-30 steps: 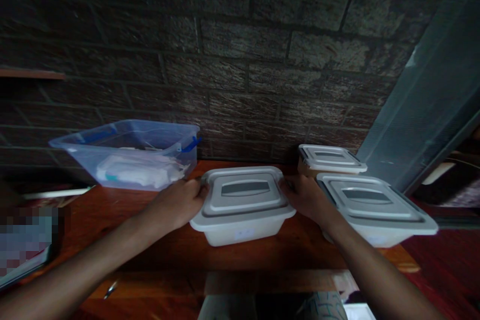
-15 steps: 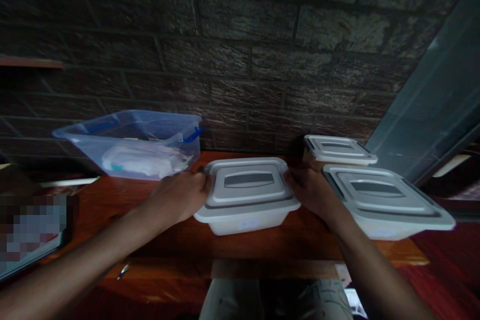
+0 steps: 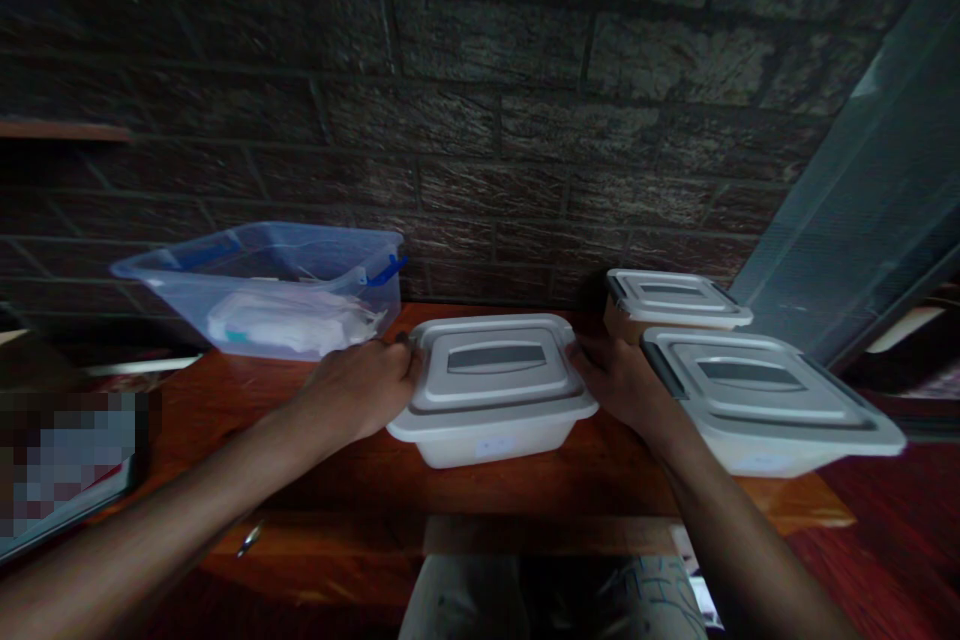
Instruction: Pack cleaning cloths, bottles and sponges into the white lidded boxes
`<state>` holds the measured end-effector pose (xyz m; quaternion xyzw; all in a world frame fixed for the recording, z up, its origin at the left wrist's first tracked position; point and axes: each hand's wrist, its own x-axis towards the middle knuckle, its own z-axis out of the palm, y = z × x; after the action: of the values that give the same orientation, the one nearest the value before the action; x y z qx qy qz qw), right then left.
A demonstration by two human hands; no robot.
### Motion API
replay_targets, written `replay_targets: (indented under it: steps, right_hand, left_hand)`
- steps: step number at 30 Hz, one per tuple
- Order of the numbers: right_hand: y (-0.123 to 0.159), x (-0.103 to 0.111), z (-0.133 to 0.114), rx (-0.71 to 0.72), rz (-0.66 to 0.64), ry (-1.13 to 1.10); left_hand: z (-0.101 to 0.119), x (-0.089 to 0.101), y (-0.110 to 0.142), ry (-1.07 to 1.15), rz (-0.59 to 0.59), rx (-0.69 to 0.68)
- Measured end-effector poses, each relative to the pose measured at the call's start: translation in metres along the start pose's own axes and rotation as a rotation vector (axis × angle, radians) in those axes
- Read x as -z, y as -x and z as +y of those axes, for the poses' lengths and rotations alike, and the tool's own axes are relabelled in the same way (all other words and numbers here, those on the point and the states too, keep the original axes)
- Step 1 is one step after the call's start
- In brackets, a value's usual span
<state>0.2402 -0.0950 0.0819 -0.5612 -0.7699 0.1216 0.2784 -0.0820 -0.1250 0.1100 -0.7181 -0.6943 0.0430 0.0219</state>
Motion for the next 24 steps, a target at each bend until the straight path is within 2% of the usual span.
replay_targets:
  steps: [12, 17, 20, 24]
  right_hand:
    - [0.006, -0.003, 0.003, -0.048, -0.004, -0.132]
    - [0.01, -0.007, 0.008, -0.12, -0.02, -0.3]
    - [0.011, -0.012, 0.014, -0.162, -0.016, -0.402]
    - [0.013, -0.021, 0.02, -0.196, 0.009, -0.497]
  left_hand:
    - [-0.005, 0.003, -0.013, 0.011, 0.014, -0.074]
    - [-0.007, 0.003, -0.011, 0.022, 0.012, -0.016]
    - [-0.011, 0.004, -0.008, 0.113, 0.004, 0.004]
    - [-0.024, 0.004, -0.004, 0.295, 0.026, -0.044]
